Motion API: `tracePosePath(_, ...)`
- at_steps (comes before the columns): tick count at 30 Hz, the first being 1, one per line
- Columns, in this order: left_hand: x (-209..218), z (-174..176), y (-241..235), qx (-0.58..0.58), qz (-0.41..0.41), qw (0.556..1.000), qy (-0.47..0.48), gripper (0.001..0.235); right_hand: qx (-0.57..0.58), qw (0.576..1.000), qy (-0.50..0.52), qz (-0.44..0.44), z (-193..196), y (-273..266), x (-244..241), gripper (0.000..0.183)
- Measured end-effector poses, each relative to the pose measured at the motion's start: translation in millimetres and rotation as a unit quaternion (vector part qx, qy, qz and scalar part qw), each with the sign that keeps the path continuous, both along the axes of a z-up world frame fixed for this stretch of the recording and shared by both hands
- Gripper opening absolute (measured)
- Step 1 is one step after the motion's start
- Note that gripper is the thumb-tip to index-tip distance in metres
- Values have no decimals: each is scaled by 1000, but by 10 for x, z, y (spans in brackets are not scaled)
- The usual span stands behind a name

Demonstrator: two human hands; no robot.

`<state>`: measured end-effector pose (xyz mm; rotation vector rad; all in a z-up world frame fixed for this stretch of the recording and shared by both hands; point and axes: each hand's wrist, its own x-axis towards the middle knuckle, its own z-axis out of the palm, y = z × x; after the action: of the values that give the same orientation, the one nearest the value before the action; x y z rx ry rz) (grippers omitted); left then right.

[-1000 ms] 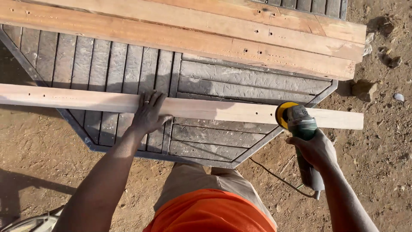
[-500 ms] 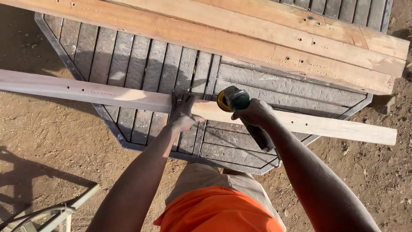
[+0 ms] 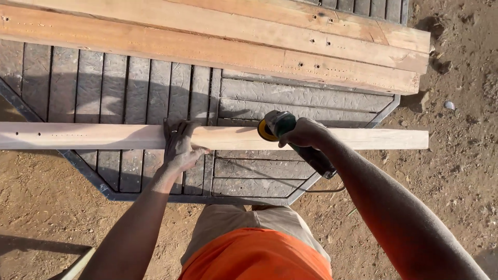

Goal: Sanding a wooden plank with an angle grinder and then moving it to a storage rack.

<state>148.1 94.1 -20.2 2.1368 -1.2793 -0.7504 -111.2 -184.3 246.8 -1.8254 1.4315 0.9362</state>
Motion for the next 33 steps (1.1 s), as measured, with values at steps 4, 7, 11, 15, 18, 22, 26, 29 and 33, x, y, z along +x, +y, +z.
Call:
tracePosePath(4,64,-77,140,5,21,999,37,79,-4,998,10,-63,-170,-552,-853,88)
tracePosePath(7,10,558,-9,20,13,999,43,78,-6,988,-17,-156,-309,-986,-1645,77)
tracePosePath(11,-45,1242,-214,82,-26,996,-12,95,16,964,31,-262,-107,-1494,-2427,43)
tracePosePath(15,2,1168,-167,28,-62,997,-48,94,-19,955,67,-288,-257,-2086,-3456,59)
tracePosePath(18,-3,1266,-226,11,-67,995,-79,87,-59,944,87,-314,-394,-2517,-4136,64)
tracePosePath(22,-38,1385,-346,176,-5,984,7,99,-48,911,156,-380,-573,-2979,-4901,67)
tracePosePath(26,208,731,3,-67,-93,975,190,101,-126,893,223,-370,-537,-2746,-5212,76)
tracePosePath(29,89,959,-124,64,-164,949,-261,98,-244,881,159,-373,-836,-2324,-5573,80)
tracePosePath(33,123,1147,-301,211,-146,951,-172,101,-306,871,157,-350,-338,-1549,-4616,72)
